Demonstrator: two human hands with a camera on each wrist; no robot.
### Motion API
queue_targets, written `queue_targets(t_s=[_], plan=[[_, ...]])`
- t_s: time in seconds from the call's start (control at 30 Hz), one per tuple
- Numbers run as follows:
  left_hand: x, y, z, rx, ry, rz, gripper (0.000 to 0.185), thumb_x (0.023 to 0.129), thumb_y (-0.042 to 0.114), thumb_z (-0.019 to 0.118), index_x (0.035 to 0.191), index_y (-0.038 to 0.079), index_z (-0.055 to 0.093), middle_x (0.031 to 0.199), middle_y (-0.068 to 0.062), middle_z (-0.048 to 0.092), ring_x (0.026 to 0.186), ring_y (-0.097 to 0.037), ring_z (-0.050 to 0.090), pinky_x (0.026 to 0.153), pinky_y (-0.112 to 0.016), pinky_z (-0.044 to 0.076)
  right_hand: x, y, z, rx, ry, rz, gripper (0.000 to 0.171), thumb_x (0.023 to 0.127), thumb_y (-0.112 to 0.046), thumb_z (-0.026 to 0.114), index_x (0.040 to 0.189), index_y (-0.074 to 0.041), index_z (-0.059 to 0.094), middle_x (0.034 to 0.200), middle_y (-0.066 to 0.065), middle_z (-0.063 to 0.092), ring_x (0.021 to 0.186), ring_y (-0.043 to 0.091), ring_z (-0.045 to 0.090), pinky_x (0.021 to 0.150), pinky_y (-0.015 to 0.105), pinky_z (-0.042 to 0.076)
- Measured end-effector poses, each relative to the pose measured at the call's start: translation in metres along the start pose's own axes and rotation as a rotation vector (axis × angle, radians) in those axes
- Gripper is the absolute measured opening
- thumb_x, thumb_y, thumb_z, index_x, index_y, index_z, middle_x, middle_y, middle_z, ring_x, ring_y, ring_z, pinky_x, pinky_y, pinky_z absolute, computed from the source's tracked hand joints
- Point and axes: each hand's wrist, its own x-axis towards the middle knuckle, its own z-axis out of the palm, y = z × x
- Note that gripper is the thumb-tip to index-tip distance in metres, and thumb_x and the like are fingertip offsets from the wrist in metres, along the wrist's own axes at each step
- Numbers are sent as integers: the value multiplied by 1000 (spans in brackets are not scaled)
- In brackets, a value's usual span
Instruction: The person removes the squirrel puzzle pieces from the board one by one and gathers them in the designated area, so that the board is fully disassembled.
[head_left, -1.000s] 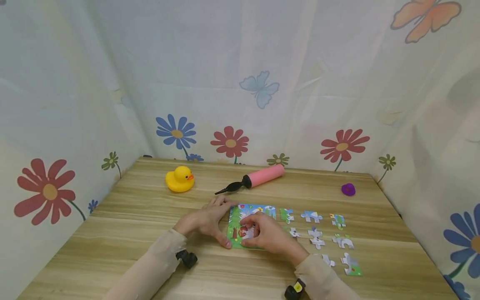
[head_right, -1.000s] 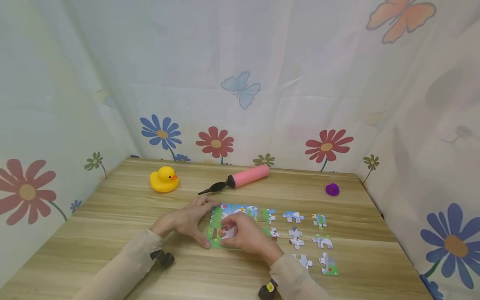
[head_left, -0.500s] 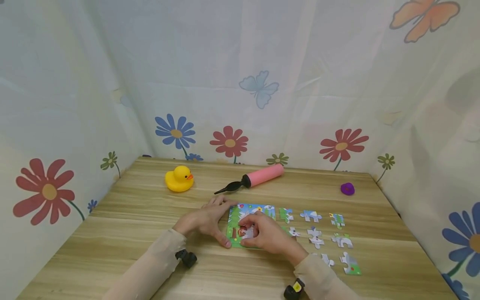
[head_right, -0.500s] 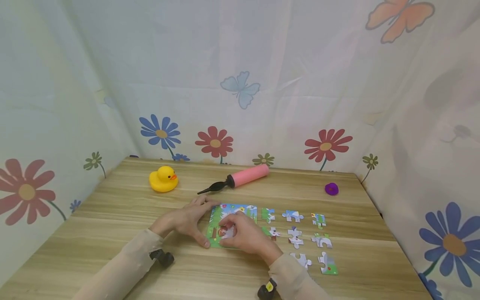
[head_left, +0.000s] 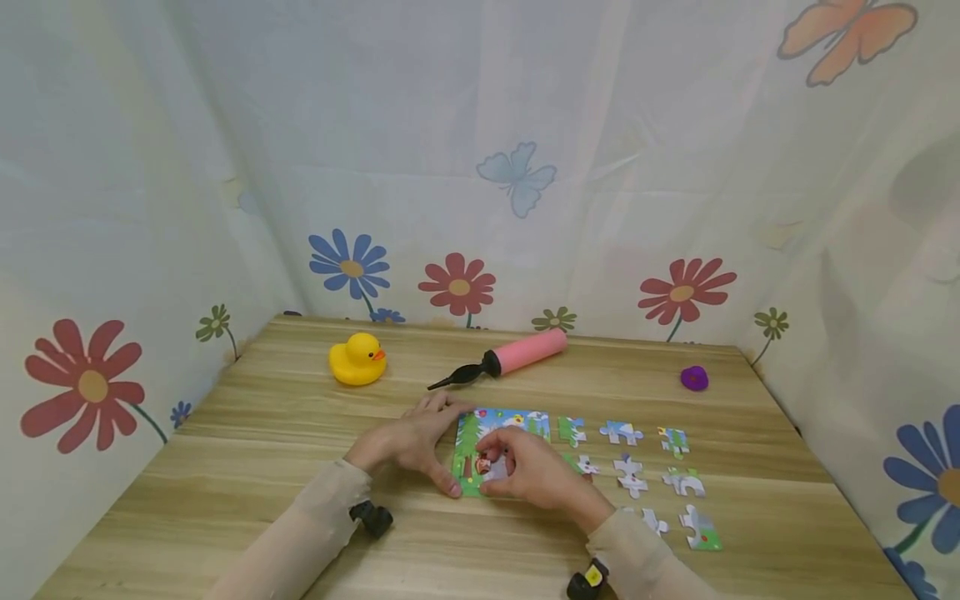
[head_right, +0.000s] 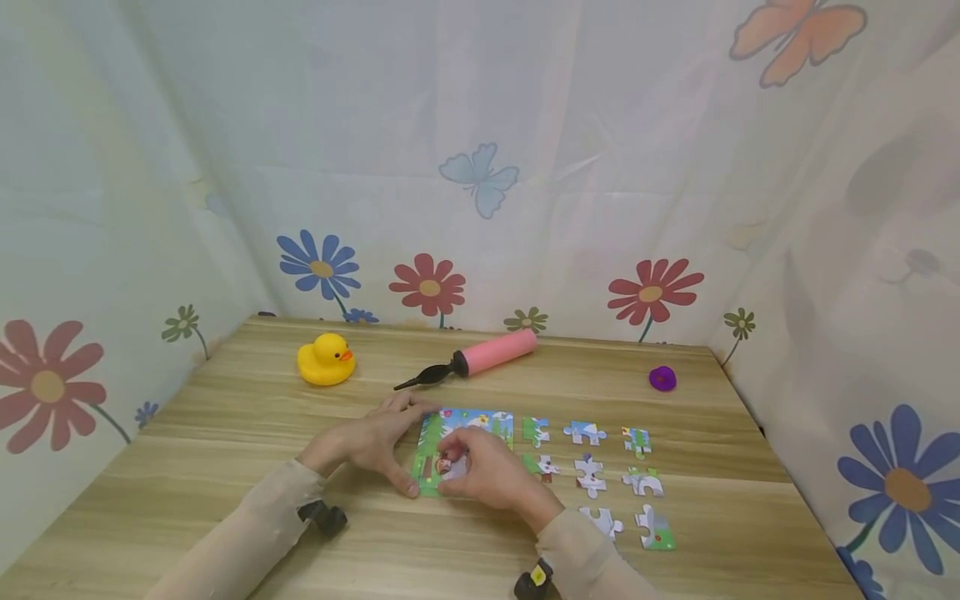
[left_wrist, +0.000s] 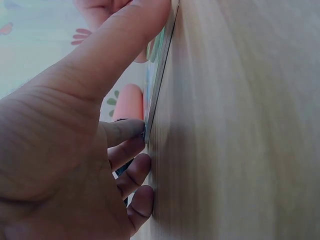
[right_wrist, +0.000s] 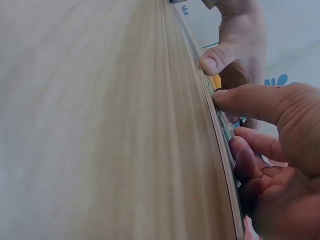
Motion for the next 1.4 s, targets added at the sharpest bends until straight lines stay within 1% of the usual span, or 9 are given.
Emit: queue_targets(t_s=[0.1, 0.2, 0.6, 0.87, 1.1, 1.17, 1.3, 1.37, 1.4], plan=[[0, 0, 0, 1, 5, 2, 124, 71, 55, 105, 172, 20, 40, 157, -7, 40, 147, -34, 37, 122, -61, 41, 1, -1, 0, -10, 3, -4, 48, 89, -20, 97, 129, -7, 74, 108, 1, 69, 85, 18, 59, 72, 25, 48], [1, 0, 0, 4, 7, 4, 125, 71, 55, 105, 172, 20, 40, 157, -6, 40, 147, -33, 37, 122, -60, 42, 2, -1, 0, -17, 3, -5, 49, 88, -20, 98, 129, -6, 75, 108, 1, 69, 85, 19, 59, 71, 26, 48], [2, -1, 1, -8, 0, -9, 126, 70, 57, 105, 172, 22, 40, 159, -6, 39, 149, -34, 36, 122, -61, 42, 2, 0, -1, -13, -10, 4, 52, 89, -18, 95, 134, -3, 75, 108, 1, 68, 81, 13, 57, 69, 25, 48], [2, -3, 2, 1, 2, 16, 128, 70, 57, 105, 173, 20, 38, 164, -9, 37, 153, -37, 34, 125, -64, 37, 1, 0, -3, 17, -9, 19, 55, 89, -16, 94, 138, -1, 73, 106, 2, 68, 76, 9, 58, 66, 24, 49], [2, -4, 2, 1, 0, 26, 130, 70, 57, 105, 173, 18, 37, 166, -11, 36, 153, -39, 33, 127, -65, 34, -1, 2, -7, 48, -10, 16, 56, 91, -16, 94, 140, -1, 72, 107, 3, 69, 79, 9, 62, 71, 24, 52], [1, -4, 2, 2, 1, 25, 130, 69, 57, 106, 173, 18, 37, 166, -11, 36, 153, -38, 33, 127, -65, 34, -1, 3, -11, 66, -13, 22, 55, 93, -16, 93, 141, -1, 71, 105, 4, 70, 80, 10, 63, 73, 24, 53], [1, -4, 1, 4, 2, 19, 131, 68, 57, 106, 173, 19, 37, 166, -11, 36, 151, -37, 34, 126, -64, 36, -3, 2, -28, 110, 10, 31, 53, 97, -13, 88, 144, 0, 70, 102, 9, 70, 78, 12, 62, 65, 24, 52], [2, -3, 1, 3, 2, 15, 131, 68, 56, 106, 173, 20, 37, 166, -10, 36, 151, -36, 34, 126, -63, 36, -6, 1, -42, 115, 47, 28, 52, 98, -13, 87, 146, -1, 69, 107, 11, 70, 80, 13, 61, 64, 24, 51], [2, -3, 1, 2, 3, 13, 131, 68, 56, 107, 173, 21, 37, 166, -10, 36, 151, -36, 34, 126, -64, 35, -8, 0, -49, 97, 74, 32, 53, 98, -14, 87, 146, -3, 69, 112, 11, 70, 82, 14, 61, 64, 25, 51]])
